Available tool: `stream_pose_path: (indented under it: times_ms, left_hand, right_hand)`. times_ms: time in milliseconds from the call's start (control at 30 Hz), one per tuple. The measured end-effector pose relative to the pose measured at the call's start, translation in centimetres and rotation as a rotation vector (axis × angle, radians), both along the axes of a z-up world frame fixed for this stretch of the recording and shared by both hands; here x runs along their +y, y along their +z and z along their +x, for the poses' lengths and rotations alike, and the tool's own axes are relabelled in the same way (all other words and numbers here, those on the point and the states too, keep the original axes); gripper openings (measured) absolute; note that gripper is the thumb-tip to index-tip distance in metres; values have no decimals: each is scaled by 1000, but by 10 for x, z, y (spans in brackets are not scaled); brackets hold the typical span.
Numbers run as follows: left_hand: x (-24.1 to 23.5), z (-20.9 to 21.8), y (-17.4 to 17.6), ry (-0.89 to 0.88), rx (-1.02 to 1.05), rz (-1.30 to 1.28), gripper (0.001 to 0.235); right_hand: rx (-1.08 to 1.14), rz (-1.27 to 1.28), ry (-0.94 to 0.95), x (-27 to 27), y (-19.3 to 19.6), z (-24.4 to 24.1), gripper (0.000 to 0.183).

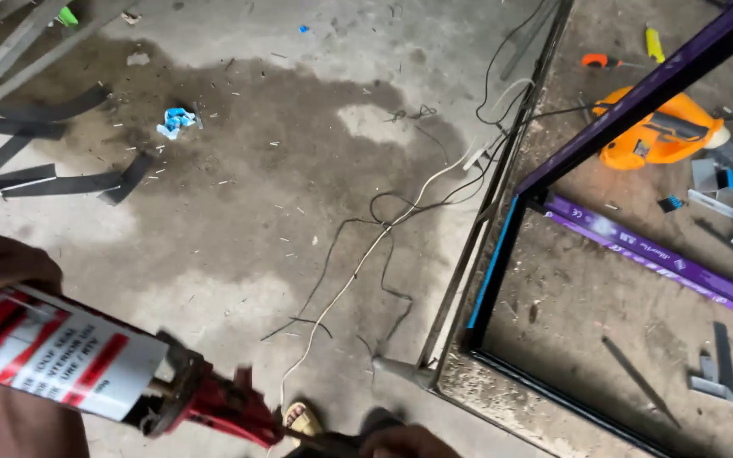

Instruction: Applying sealant and trimming excess material from a metal frame using a utility knife as part of electrical box assembly

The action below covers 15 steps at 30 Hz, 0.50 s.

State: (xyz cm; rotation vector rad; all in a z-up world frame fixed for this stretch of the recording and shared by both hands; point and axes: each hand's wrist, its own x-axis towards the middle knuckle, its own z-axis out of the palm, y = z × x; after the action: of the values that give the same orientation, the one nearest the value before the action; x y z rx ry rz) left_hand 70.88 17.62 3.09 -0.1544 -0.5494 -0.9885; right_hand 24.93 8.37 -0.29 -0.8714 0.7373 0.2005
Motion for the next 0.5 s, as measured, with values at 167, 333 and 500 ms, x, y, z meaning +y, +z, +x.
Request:
stream_pose_path:
  times_ms: [167, 333, 500]
  left_hand:
    - [-88, 7, 15, -243, 111, -289, 45]
    - [-215, 12, 47, -432, 55, -383, 34]
    - [-366, 71, 36, -554, -270, -188, 91]
  right_hand:
    - [-9, 681, -100, -28, -59, 34, 22]
    - [-263, 1131, -294, -52, -84, 90, 23]
    - [-224, 1378, -604, -168, -142, 134, 30]
